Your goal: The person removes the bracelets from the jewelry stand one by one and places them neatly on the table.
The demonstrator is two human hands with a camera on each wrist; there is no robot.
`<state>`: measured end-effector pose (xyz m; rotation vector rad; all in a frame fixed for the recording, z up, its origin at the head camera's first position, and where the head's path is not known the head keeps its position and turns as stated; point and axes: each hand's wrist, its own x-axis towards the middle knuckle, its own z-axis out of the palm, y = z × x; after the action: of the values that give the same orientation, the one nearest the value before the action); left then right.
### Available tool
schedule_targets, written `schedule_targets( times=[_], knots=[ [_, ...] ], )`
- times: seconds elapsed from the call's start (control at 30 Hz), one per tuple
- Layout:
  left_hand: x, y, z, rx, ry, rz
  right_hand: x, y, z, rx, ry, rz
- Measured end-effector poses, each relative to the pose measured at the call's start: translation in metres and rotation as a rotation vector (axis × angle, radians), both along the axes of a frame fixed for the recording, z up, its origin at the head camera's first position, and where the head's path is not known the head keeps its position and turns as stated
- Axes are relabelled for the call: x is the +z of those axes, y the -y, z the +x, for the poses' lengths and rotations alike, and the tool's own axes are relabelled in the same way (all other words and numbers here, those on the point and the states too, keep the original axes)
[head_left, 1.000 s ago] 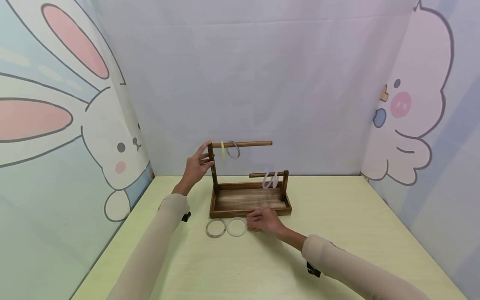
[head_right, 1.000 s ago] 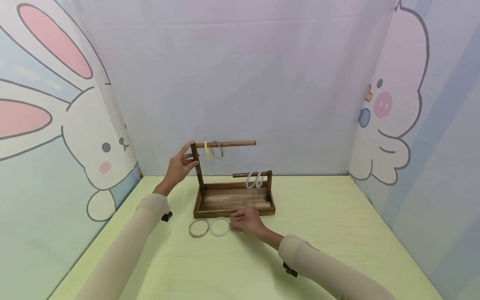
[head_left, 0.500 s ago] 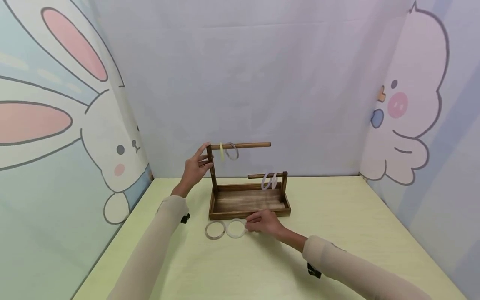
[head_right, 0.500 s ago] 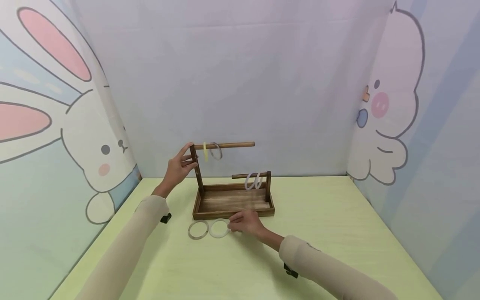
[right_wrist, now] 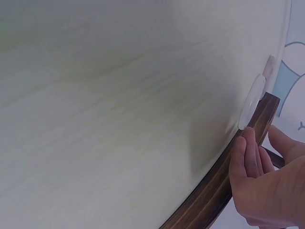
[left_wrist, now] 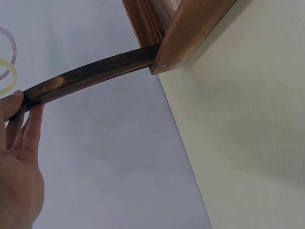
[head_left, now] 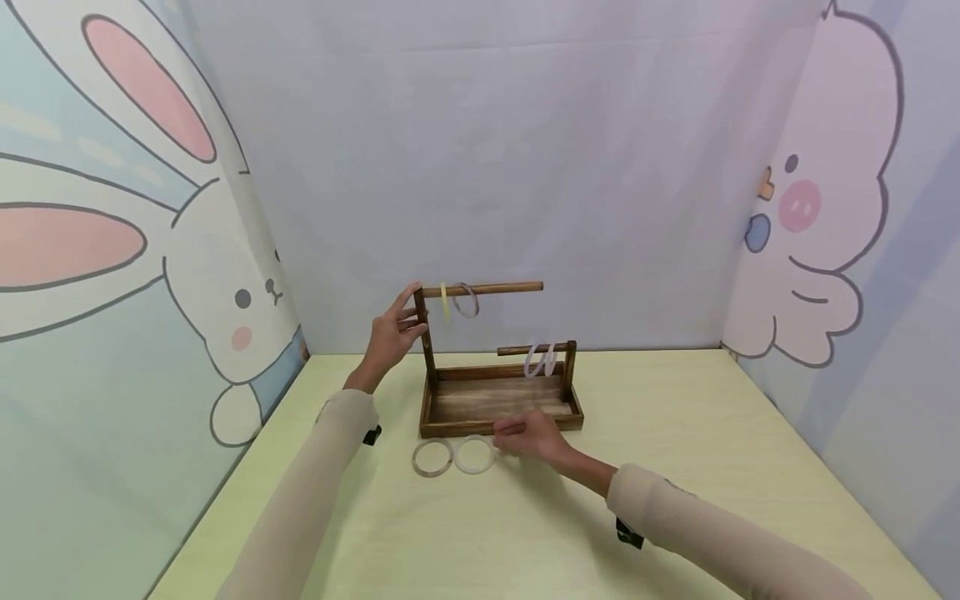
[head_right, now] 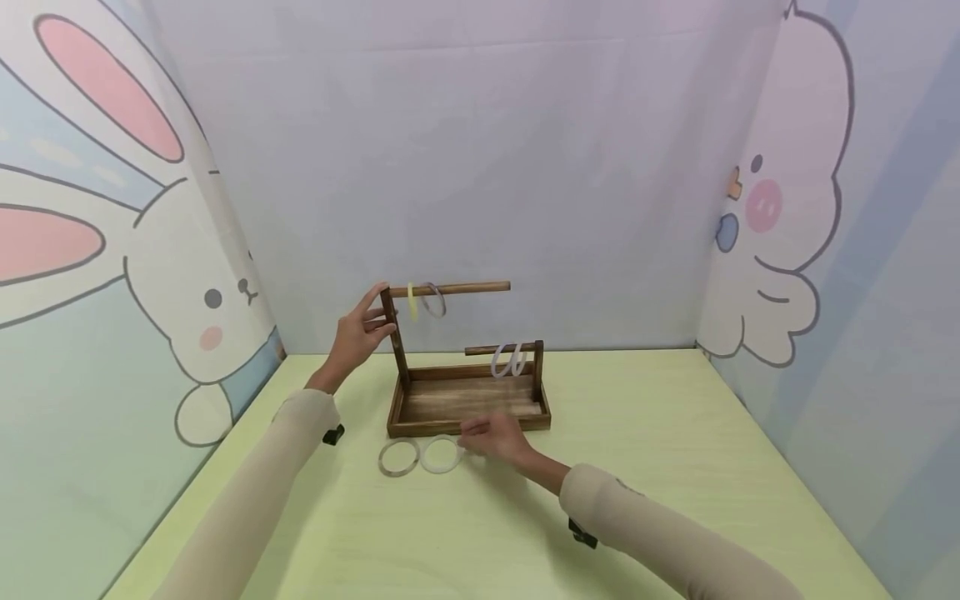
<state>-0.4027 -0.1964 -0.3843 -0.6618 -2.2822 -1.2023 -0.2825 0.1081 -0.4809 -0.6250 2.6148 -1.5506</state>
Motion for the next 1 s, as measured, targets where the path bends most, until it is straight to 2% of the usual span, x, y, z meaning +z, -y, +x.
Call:
schedule_targets(
  times=[0.23, 0.27, 0.37, 0.47, 0.5, 0.57, 0.8, 1.0],
  knots=[
    [-0.002, 0.004, -0.001, -0.002, 0.001, 0.012, 0.007, 0.004, -0.011, 0.058, 0.011, -0.095],
    [-0.002, 0.004, -0.001, -0.006, -0.001, 0.014, 0.009, 0.004, -0.013, 0.076, 0.058, -0.163],
    [-0.002, 0.003, -0.001, -0.011, 0.001, 0.018, 0.015, 0.006, -0.016, 0.097, 0.081, -0.224],
    [-0.002, 0.002, -0.002, -0.014, 0.004, 0.019, 0.021, 0.007, -0.019, 0.078, 0.053, -0.218],
    [-0.002, 0.002, -0.002, -0.013, 0.004, 0.017, 0.023, 0.007, -0.020, 0.057, 0.004, -0.160],
    [-0.002, 0.002, -0.002, -0.013, 0.002, 0.018, 0.027, 0.007, -0.021, 0.034, -0.024, -0.135],
    [-0.002, 0.001, -0.001, -0.015, -0.006, 0.020, 0.041, 0.008, -0.026, 0.011, -0.093, -0.124],
    [-0.001, 0.001, -0.001, -0.014, 0.008, 0.015, 0.056, 0.011, -0.029, -0.027, -0.043, -0.150]
  ],
)
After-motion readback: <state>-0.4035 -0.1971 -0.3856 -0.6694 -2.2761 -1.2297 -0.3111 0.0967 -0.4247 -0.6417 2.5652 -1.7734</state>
